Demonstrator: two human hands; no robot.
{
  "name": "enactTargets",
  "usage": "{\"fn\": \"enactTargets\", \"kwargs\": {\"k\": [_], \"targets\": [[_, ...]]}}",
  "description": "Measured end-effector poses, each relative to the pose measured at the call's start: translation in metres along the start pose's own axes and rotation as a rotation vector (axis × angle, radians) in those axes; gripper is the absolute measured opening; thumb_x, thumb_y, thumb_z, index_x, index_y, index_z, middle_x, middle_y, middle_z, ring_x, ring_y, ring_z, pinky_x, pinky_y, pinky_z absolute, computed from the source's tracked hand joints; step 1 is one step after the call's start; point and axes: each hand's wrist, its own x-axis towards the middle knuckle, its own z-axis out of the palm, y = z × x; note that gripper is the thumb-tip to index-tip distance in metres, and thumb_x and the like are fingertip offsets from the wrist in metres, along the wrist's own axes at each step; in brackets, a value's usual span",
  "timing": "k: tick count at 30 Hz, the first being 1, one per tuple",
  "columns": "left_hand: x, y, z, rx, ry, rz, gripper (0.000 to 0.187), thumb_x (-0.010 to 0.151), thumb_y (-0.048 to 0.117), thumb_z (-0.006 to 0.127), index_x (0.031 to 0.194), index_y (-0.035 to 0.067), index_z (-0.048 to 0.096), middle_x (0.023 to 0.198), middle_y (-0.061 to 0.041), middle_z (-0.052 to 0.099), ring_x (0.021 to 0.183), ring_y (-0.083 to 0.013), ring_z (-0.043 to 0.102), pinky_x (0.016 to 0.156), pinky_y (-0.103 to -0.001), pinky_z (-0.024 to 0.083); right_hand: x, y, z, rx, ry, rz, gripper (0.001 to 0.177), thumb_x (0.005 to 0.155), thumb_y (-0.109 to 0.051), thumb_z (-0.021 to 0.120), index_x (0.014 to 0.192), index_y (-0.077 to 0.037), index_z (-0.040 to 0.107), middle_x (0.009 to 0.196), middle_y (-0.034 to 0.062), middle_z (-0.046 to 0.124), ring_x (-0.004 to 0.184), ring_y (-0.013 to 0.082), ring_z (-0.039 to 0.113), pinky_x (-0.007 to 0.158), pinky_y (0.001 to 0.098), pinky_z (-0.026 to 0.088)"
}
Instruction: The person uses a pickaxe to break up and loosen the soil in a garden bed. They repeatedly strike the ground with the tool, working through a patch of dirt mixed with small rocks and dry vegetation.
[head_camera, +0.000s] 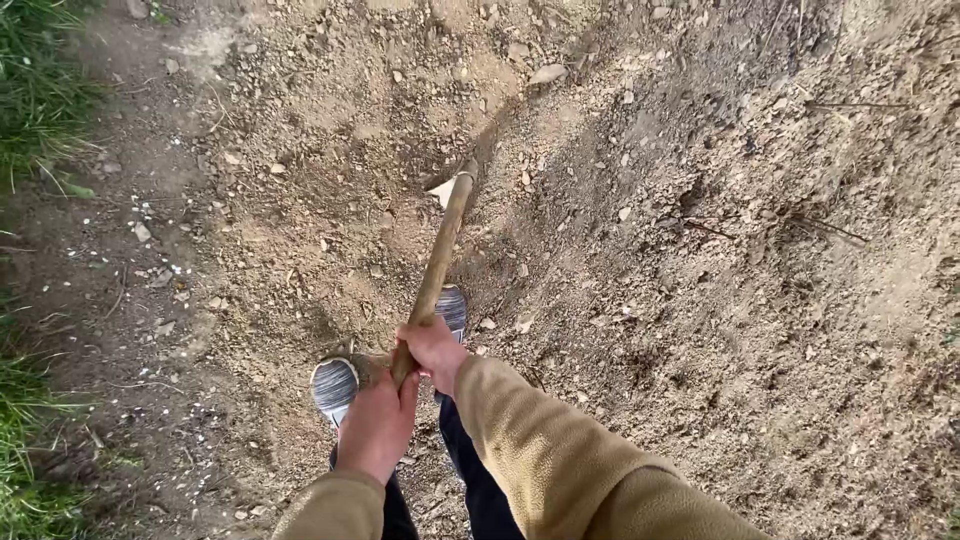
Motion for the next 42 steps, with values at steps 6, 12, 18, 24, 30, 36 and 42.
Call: {"fn": "enactTargets", "kwargs": {"k": [6, 12, 18, 24, 30, 36, 42], "targets": [[0.007, 0.010, -0.009, -0.085, 0.097, 0.030, 0.041, 0.107, 0.047, 0.040, 0.102, 0.009, 0.053, 0.088, -0.018, 0.075, 0.080, -0.0409, 0.073, 0.070, -0.056, 0.055, -0.023, -0.040, -0.001, 0.039, 0.008, -0.045, 0.014, 0.102, -0.009, 0.052, 0.114, -0.005, 0.045, 0.085, 0.0073, 0.058, 0.076, 0.0181, 0.058, 0.067, 0.0307, 0.057], [0.035, 0.033, -0.038, -0.156, 0.095, 0.021, 0.038, 0.111, 0.046, 0.034, 0.109, 0.011, 0.049, 0.089, -0.011, 0.072, 0.072, -0.0292, 0.072, 0.064, -0.045, 0.060, -0.014, -0.089, 0.014, 0.052, 0.032, -0.119, 0.040, 0.100, -0.009, 0.053, 0.138, 0.000, 0.041, 0.096, 0.0109, 0.061, 0.082, 0.0178, 0.061, 0.074, 0.0286, 0.058], [0.032, -0.021, -0.034, -0.140, 0.075, -0.124, 0.045, 0.111, 0.049, 0.031, 0.112, 0.009, 0.053, 0.099, -0.017, 0.072, 0.085, -0.0358, 0.073, 0.073, -0.051, 0.060, 0.009, -0.044, 0.065, -0.027, 0.029, -0.050, 0.026, 0.102, -0.004, 0.053, 0.126, 0.004, 0.051, 0.087, 0.0116, 0.059, 0.071, 0.0168, 0.059, 0.063, 0.0262, 0.056], [0.002, -0.119, 0.000, -0.108, 0.084, -0.165, 0.046, 0.109, 0.049, 0.033, 0.109, 0.008, 0.053, 0.094, -0.019, 0.076, 0.079, -0.0375, 0.075, 0.068, -0.052, 0.059, -0.009, 0.034, 0.114, -0.060, -0.057, 0.102, 0.037, 0.102, -0.001, 0.051, 0.137, 0.000, 0.037, 0.097, 0.0152, 0.059, 0.069, 0.0143, 0.058, 0.055, 0.0208, 0.057], [-0.019, -0.159, 0.029, -0.141, 0.121, -0.200, 0.047, 0.106, 0.053, 0.036, 0.106, 0.009, 0.052, 0.097, -0.023, 0.077, 0.085, -0.0446, 0.076, 0.079, -0.057, 0.059, -0.005, 0.086, 0.125, -0.069, -0.154, 0.072, 0.046, 0.100, 0.000, 0.050, 0.142, -0.003, 0.032, 0.100, 0.0154, 0.055, 0.068, 0.0152, 0.061, 0.056, 0.0227, 0.061], [-0.024, -0.125, 0.018, -0.190, 0.156, -0.158, 0.046, 0.105, 0.054, 0.034, 0.109, 0.011, 0.052, 0.090, -0.019, 0.077, 0.080, -0.0408, 0.076, 0.076, -0.054, 0.059, -0.033, 0.047, 0.106, -0.118, -0.162, -0.060, 0.030, 0.101, -0.005, 0.052, 0.129, 0.002, 0.045, 0.093, 0.0129, 0.057, 0.072, 0.0166, 0.061, 0.060, 0.0251, 0.058], [-0.007, -0.066, -0.026, -0.147, 0.326, 0.050, 0.049, 0.108, 0.051, 0.039, 0.111, 0.006, 0.057, 0.091, -0.024, 0.075, 0.093, -0.0434, 0.076, 0.075, -0.056, 0.062, -0.014, -0.016, 0.102, -0.175, 0.027, -0.516, 0.026, 0.084, -0.009, 0.059, 0.096, 0.013, 0.066, 0.079, 0.0202, 0.066, 0.069, 0.0254, 0.070, 0.061, 0.0392, 0.056]]}}
